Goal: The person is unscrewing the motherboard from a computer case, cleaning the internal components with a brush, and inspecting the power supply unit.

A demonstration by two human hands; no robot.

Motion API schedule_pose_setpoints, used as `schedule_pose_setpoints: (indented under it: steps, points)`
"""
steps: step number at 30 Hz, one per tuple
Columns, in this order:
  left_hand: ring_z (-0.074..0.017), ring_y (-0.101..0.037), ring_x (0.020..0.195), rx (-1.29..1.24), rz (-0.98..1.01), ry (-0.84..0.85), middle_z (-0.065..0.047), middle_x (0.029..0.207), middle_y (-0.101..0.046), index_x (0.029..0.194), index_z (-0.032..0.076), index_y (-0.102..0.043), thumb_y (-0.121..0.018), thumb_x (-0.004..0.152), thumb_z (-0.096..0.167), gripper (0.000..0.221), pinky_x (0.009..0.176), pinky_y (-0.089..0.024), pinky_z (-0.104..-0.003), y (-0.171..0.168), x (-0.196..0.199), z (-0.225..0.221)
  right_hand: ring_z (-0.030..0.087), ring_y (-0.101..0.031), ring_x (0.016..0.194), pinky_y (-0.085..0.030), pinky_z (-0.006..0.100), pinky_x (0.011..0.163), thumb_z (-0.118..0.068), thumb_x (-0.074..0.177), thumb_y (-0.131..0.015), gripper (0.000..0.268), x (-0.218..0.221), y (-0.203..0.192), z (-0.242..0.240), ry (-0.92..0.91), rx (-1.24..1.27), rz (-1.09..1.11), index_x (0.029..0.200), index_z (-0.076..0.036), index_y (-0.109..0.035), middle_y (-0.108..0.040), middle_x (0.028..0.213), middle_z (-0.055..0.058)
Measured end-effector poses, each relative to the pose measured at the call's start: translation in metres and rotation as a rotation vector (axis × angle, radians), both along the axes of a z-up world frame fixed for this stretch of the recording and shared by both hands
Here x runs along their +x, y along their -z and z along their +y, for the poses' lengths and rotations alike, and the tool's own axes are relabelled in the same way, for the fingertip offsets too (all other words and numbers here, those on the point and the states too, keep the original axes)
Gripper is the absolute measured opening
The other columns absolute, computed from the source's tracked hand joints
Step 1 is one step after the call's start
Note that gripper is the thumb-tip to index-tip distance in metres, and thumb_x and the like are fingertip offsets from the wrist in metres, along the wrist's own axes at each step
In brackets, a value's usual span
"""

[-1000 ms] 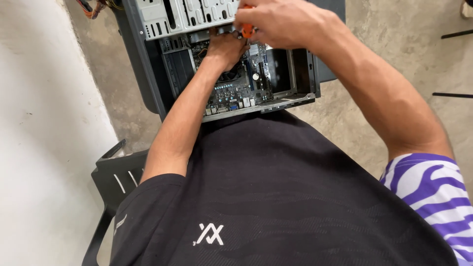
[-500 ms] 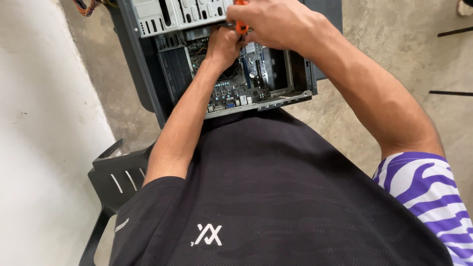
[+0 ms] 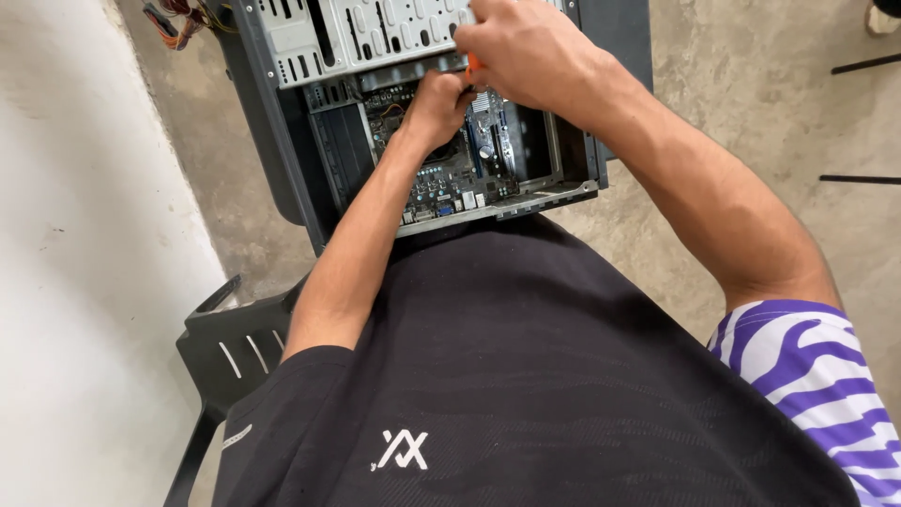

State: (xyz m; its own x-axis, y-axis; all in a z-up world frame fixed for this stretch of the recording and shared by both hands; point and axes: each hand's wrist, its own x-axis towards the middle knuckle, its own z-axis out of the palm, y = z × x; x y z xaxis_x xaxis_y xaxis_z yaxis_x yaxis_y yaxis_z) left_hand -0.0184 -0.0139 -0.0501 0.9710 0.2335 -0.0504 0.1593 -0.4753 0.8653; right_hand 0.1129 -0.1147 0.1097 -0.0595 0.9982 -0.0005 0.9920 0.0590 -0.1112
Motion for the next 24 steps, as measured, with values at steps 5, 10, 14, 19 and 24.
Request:
schedule_pose_setpoints:
  steps: [5, 10, 14, 19, 24]
  points:
    - [-0.0204, -0.075, 0.061, 0.026, -0.243, -0.201, -0.011, 0.076, -0.077, 0.078, -0.002, -0.074, -0.089, 0.084, 0.016, 0.025, 0.048, -0.061, -0.028, 0.016, 0.005, -0.005, 0.024, -0.067, 0.051, -0.053, 0.037, 0.046, -0.074, 0.11, -0.062, 0.076, -0.013, -0.003, 0.012, 0.337, -0.268, -0.233, 0.072, -0.009, -0.076, -0.067, 0.059, 0.006]
    - [-0.0302, -0.081, 0.073, -0.159, -0.16, -0.095, -0.019, 0.1, -0.08, 0.108, -0.005, -0.074, -0.076, 0.085, -0.01, 0.023, 0.064, -0.072, -0.032, -0.001, -0.002, -0.005, 0.033, -0.068, 0.081, -0.058, 0.049, 0.073, -0.018, 0.088, -0.083, 0.034, -0.008, -0.054, 0.005, 0.07, -0.399, 0.188, 0.116, -0.005, -0.069, -0.062, 0.107, 0.015]
    - [-0.0189, -0.075, 0.067, -0.272, -0.058, -0.112, -0.012, 0.094, -0.081, 0.103, 0.002, -0.076, -0.073, 0.092, -0.001, 0.012, 0.062, -0.067, -0.028, -0.001, -0.003, -0.002, 0.036, -0.066, 0.068, -0.052, 0.048, 0.054, -0.019, 0.095, -0.075, 0.02, 0.002, -0.008, 0.008, 0.072, -0.239, 0.127, 0.093, 0.001, -0.073, -0.066, 0.088, 0.016]
    - [-0.0272, -0.083, 0.081, -0.121, -0.328, -0.173, -0.014, 0.094, -0.081, 0.098, 0.007, -0.069, -0.084, 0.084, 0.001, 0.021, 0.077, -0.072, -0.034, 0.0, -0.004, -0.003, 0.028, -0.068, 0.053, -0.056, 0.041, 0.047, -0.041, 0.109, -0.069, 0.048, -0.007, 0.006, 0.019, 0.192, -0.206, -0.103, 0.081, -0.002, -0.073, -0.066, 0.061, 0.01]
    - [-0.0232, -0.074, 0.058, -0.098, -0.232, -0.147, -0.017, 0.084, -0.079, 0.088, -0.004, -0.074, -0.078, 0.086, -0.006, 0.004, 0.054, -0.066, -0.026, 0.022, 0.0, 0.0, 0.03, -0.07, 0.062, -0.055, 0.042, 0.043, -0.049, 0.095, -0.077, 0.042, -0.008, -0.003, 0.012, 0.147, -0.129, -0.14, 0.098, -0.008, -0.071, -0.063, 0.089, 0.01]
